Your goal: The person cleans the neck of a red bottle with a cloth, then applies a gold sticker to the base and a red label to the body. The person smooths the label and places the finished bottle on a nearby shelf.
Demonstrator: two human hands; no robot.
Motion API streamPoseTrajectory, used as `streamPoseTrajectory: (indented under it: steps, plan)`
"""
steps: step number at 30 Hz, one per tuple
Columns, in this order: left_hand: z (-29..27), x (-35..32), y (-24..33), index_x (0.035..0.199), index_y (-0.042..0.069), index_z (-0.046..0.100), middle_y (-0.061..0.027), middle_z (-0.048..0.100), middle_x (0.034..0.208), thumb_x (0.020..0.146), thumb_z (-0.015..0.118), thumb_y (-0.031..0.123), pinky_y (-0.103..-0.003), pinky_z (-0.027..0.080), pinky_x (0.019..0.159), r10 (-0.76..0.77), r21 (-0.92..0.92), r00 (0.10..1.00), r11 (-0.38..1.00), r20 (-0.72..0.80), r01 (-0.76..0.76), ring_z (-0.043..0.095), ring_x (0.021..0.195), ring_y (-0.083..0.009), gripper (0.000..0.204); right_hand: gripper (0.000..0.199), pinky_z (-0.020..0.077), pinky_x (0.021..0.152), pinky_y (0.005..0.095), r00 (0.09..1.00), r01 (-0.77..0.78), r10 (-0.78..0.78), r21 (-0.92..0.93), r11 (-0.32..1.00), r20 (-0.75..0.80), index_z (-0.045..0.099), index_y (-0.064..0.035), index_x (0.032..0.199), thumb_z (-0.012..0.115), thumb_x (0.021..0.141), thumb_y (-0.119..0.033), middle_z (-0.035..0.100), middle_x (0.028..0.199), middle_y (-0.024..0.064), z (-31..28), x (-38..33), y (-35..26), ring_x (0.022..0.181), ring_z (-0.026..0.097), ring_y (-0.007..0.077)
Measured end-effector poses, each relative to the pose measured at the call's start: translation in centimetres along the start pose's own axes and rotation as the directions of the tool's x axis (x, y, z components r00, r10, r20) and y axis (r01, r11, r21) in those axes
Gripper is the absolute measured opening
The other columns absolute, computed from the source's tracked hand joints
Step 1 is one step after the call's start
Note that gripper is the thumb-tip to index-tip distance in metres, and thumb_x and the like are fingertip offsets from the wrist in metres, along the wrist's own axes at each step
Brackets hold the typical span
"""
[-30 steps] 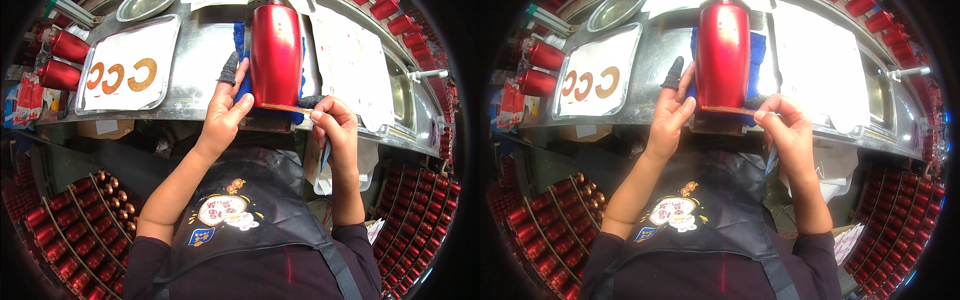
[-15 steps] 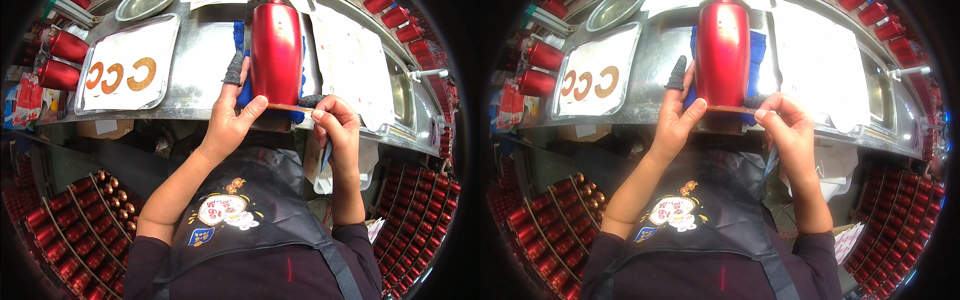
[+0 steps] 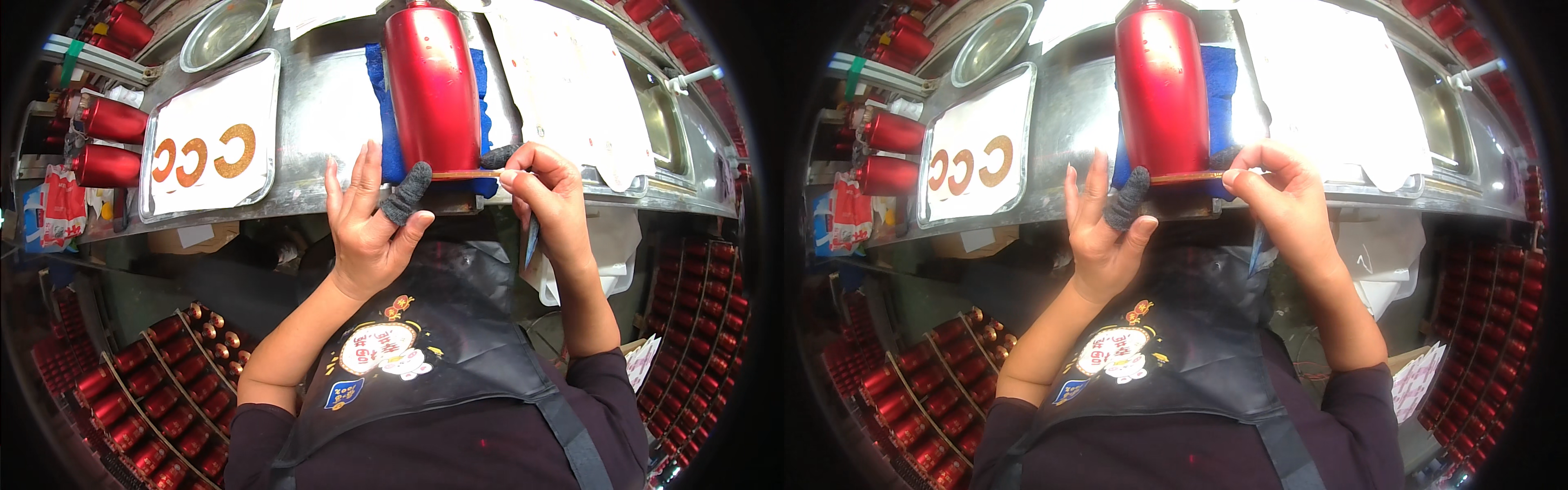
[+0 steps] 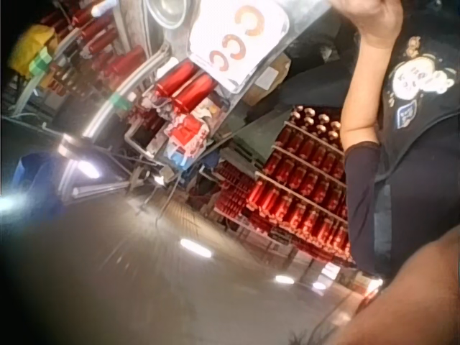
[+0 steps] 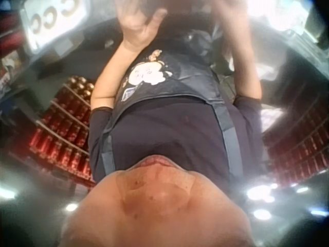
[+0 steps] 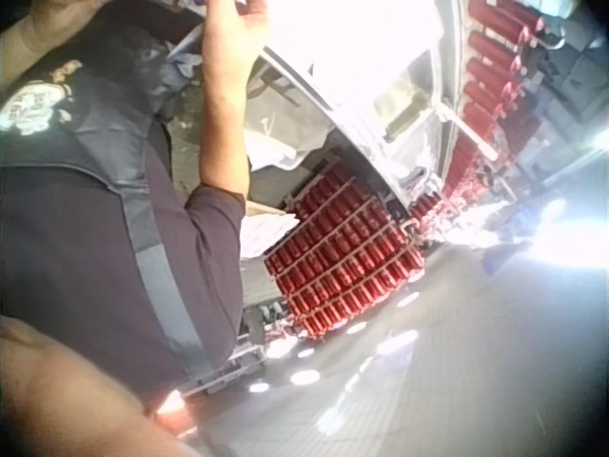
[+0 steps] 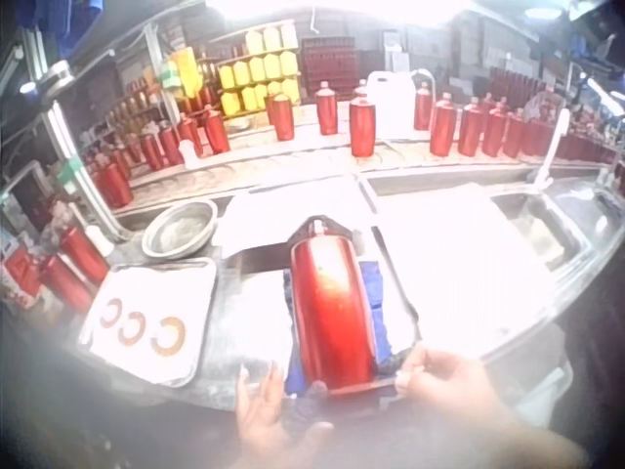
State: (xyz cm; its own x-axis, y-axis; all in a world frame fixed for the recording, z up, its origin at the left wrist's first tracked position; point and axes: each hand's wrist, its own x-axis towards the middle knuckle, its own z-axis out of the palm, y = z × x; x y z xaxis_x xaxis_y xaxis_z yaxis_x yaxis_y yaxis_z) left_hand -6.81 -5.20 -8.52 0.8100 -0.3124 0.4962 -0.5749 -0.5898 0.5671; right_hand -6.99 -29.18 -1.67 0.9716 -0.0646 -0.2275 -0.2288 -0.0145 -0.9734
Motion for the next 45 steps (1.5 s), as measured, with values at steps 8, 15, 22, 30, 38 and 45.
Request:
streamPoseTrajectory:
  steps: [8,15,22,30,38,45]
  plan:
    - [-0.3,0.0,-0.2,0.112,0.008,0.078,-0.0326,0.043,0.153,0.092,0.072,0.037,-0.069,0.020,0.113,0.039,0.047,0.999,0.998,-0.007,-0.039,0.049,0.137,-0.0460,0.036,0.010,0.0334,0.048,0.0185,0.998,0.054,-0.054,-0.034,0.998,0.009,0.060,-0.0043,0.083,0.065,0.090,-0.008,0.056,0.068,-0.0042,0.0,0.4,0.5,0.052,0.046,0.0004]
    - [-1.5,2.1,0.9,0.105,0.013,0.080,-0.0304,0.045,0.152,0.086,0.076,0.034,-0.071,0.025,0.110,0.155,0.169,0.987,0.973,0.033,-0.159,0.053,0.132,-0.0474,0.028,0.010,0.0341,0.047,0.0184,0.999,0.039,-0.038,-0.008,0.999,0.024,0.061,-0.0048,0.083,0.066,0.090,-0.008,0.057,0.069,-0.0043,-0.3,0.5,0.9,0.052,0.047,0.0004]
    - [-2.1,4.0,1.7,0.092,0.012,0.078,-0.0275,0.050,0.149,0.080,0.079,0.031,-0.072,0.028,0.108,0.255,0.206,0.965,0.943,0.055,-0.261,0.057,0.124,-0.0501,0.023,0.010,0.0343,0.048,0.0181,0.999,0.037,-0.037,-0.006,0.999,0.037,0.061,-0.0050,0.083,0.066,0.091,-0.009,0.058,0.069,-0.0043,-0.4,0.7,1.2,0.053,0.047,0.0002]
    - [0.0,5.9,2.9,0.112,0.017,0.078,-0.0222,0.055,0.147,0.072,0.083,0.022,-0.068,0.030,0.111,0.290,0.286,0.955,0.912,0.054,-0.293,0.058,0.126,-0.0468,0.041,0.009,0.0331,0.051,0.0179,0.997,0.036,-0.032,-0.053,0.998,0.071,0.064,-0.0054,0.085,0.070,0.090,-0.011,0.058,0.071,-0.0056,-0.1,1.1,1.5,0.056,0.047,-0.0004]
    - [0.3,3.5,-0.1,0.129,0.001,0.066,-0.0215,0.053,0.149,0.076,0.086,0.020,-0.064,0.032,0.112,0.040,-0.102,0.997,0.994,-0.071,-0.047,0.055,0.132,-0.0418,0.060,0.010,0.0321,0.049,0.0182,0.995,-0.015,0.025,-0.103,0.995,0.100,0.064,-0.0050,0.087,0.072,0.089,-0.012,0.058,0.072,-0.0060,-0.3,0.8,0.6,0.055,0.047,-0.0005]
    - [-0.4,0.2,-0.5,0.116,0.002,0.073,-0.0247,0.051,0.150,0.081,0.084,0.020,-0.065,0.026,0.115,0.063,-0.029,0.998,0.998,0.005,-0.063,0.057,0.131,-0.0398,0.041,0.009,0.0330,0.046,0.0185,0.996,-0.014,0.019,-0.053,0.998,0.091,0.063,-0.0043,0.085,0.069,0.089,-0.010,0.058,0.071,-0.0042,-0.6,0.3,0.0,0.055,0.047,0.0001]
